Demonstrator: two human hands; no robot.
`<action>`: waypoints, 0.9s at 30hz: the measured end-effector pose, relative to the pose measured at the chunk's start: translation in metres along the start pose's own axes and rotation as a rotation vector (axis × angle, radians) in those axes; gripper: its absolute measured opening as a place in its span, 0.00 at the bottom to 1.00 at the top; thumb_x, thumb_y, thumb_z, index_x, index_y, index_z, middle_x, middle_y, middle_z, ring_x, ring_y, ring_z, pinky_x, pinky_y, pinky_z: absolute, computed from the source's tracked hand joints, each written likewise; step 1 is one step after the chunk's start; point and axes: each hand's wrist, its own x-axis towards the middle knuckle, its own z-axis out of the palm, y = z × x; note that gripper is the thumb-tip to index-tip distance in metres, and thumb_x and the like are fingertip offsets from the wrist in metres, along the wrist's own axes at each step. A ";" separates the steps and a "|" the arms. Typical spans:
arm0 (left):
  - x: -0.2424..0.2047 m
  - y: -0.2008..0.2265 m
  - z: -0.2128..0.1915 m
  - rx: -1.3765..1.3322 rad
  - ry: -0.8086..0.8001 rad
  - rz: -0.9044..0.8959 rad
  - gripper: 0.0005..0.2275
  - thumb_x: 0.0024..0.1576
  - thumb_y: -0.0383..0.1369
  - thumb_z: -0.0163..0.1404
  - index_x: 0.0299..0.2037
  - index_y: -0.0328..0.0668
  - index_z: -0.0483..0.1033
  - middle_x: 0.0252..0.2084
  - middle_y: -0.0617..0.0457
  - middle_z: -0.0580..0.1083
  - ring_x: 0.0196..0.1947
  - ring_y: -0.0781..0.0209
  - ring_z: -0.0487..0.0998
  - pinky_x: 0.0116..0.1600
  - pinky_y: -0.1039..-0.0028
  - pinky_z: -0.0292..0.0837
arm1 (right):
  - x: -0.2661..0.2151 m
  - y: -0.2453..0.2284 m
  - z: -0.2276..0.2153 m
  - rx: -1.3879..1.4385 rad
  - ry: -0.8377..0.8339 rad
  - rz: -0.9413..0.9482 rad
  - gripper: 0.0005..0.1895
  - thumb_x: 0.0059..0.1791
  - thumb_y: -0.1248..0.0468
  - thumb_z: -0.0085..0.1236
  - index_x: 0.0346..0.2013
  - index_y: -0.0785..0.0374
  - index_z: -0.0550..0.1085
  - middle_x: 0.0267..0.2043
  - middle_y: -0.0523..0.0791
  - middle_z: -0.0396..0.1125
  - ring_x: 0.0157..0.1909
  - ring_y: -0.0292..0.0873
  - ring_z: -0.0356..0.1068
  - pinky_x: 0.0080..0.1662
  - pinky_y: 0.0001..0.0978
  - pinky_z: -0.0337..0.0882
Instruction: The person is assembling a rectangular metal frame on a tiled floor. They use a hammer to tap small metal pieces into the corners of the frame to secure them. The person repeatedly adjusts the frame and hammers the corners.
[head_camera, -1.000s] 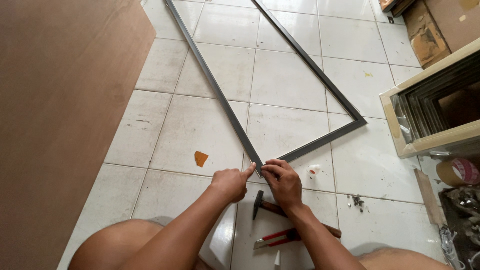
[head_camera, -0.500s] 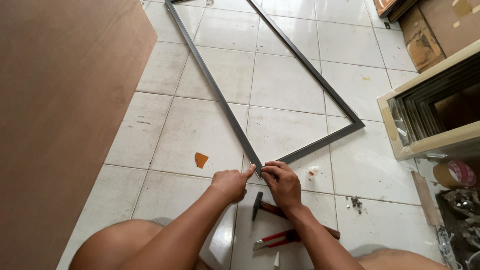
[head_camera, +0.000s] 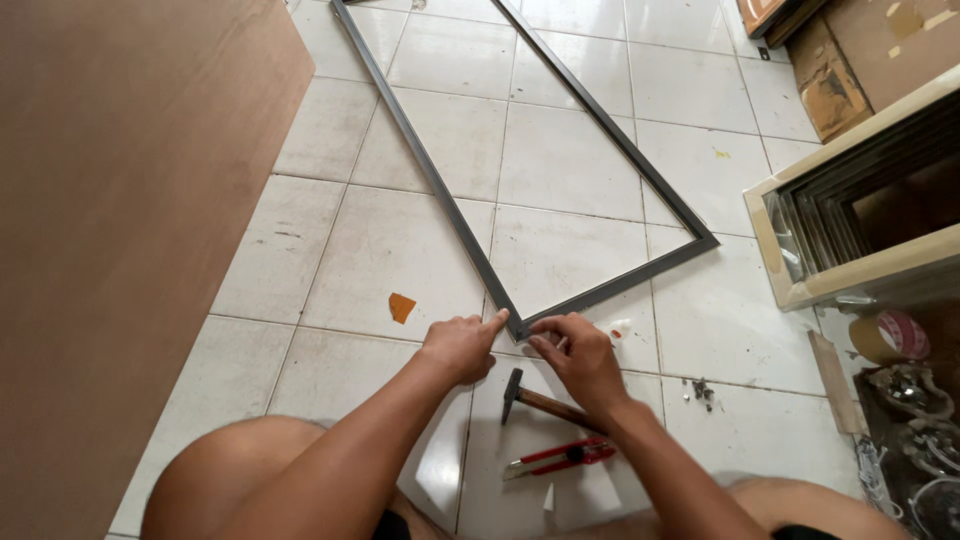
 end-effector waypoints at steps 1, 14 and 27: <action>0.000 -0.001 0.003 -0.001 0.000 0.001 0.38 0.66 0.42 0.55 0.87 0.58 0.50 0.63 0.37 0.78 0.62 0.32 0.82 0.56 0.34 0.79 | -0.005 -0.013 -0.012 -0.001 0.000 0.001 0.07 0.53 0.58 0.74 0.46 0.47 0.88 0.33 0.39 0.75 0.32 0.39 0.76 0.34 0.32 0.78; 0.022 -0.019 0.040 0.025 0.029 -0.010 0.38 0.64 0.43 0.53 0.84 0.38 0.55 0.64 0.39 0.79 0.63 0.35 0.82 0.59 0.33 0.78 | -0.065 -0.017 -0.026 -0.405 -0.379 0.047 0.26 0.46 0.53 0.75 0.59 0.47 0.83 0.46 0.42 0.81 0.51 0.51 0.82 0.52 0.52 0.83; -0.038 0.008 -0.011 0.056 -0.004 0.000 0.36 0.66 0.38 0.54 0.86 0.54 0.54 0.66 0.39 0.78 0.65 0.33 0.81 0.60 0.35 0.79 | -0.036 0.003 -0.027 -0.287 -0.065 0.118 0.18 0.56 0.51 0.58 0.60 0.45 0.78 0.44 0.46 0.73 0.49 0.54 0.82 0.54 0.54 0.84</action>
